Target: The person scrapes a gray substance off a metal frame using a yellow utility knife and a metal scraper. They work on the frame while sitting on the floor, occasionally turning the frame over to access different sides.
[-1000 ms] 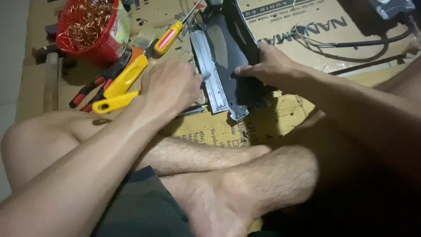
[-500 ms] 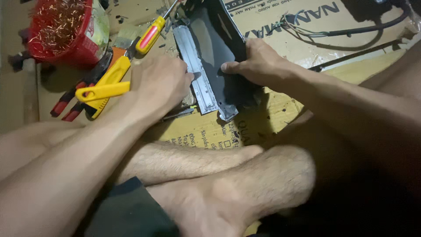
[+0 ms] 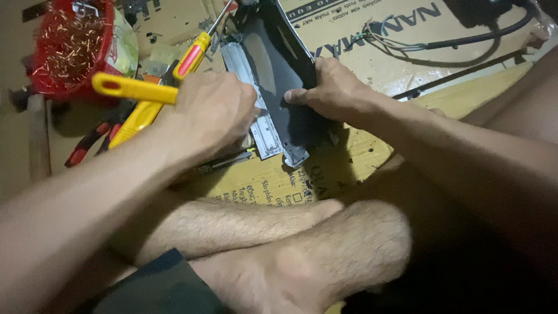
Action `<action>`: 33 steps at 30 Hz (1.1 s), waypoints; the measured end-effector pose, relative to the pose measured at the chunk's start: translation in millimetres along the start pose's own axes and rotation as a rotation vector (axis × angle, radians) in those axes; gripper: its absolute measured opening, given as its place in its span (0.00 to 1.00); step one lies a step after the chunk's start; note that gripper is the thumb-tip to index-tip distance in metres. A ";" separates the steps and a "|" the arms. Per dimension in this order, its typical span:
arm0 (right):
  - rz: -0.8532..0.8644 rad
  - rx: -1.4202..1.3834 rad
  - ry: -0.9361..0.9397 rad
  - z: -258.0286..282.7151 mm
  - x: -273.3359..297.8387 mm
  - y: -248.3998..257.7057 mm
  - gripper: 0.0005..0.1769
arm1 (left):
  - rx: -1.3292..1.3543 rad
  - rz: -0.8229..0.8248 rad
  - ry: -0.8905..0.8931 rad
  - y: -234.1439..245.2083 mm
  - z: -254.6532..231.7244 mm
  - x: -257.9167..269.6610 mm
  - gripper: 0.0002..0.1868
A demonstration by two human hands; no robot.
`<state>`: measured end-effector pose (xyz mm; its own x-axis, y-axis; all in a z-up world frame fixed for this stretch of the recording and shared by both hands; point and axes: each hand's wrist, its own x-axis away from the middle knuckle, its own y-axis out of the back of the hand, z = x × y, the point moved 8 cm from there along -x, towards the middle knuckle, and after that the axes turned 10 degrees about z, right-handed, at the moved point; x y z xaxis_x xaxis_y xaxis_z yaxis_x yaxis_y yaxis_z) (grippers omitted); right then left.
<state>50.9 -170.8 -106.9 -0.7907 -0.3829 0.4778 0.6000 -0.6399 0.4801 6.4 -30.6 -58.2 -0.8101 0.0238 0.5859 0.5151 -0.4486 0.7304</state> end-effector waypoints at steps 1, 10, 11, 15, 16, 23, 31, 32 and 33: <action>-0.003 -0.001 -0.001 3.2 3.1 0.9 0.14 | -0.002 -0.002 -0.002 -1.4 5.2 -9.4 0.27; -0.015 0.002 0.078 0.3 2.5 0.4 0.17 | 0.015 -0.185 -0.142 7.0 1.9 3.2 0.14; -0.017 0.000 0.073 -1.3 1.8 1.3 0.18 | 0.013 -0.191 -0.131 10.7 3.1 -1.7 0.14; -0.007 0.006 0.035 1.7 3.0 0.2 0.19 | -0.102 -0.202 -0.178 2.4 -10.2 5.1 0.14; -0.006 0.006 0.043 5.2 2.8 0.9 0.19 | -0.103 -0.203 -0.169 2.3 -2.3 0.7 0.14; -0.023 -0.019 0.043 -3.9 3.6 6.0 0.19 | -0.018 -0.224 -0.182 8.1 -11.7 -0.2 0.15; -0.009 0.000 0.032 -2.2 3.9 1.5 0.18 | 0.064 -0.208 -0.213 5.7 -18.6 12.2 0.16; -0.017 -0.005 0.039 -1.0 3.7 1.7 0.18 | 0.044 -0.185 -0.197 3.5 -17.0 15.2 0.15; -0.024 -0.009 0.044 -1.8 4.0 1.0 0.17 | 0.027 -0.160 -0.182 -0.2 -17.2 18.1 0.15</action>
<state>48.1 -174.3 -105.8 -0.8094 -0.3962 0.4335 0.5800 -0.6549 0.4845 -13.2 -45.4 -53.7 -0.8194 0.2542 0.5137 0.3936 -0.4019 0.8268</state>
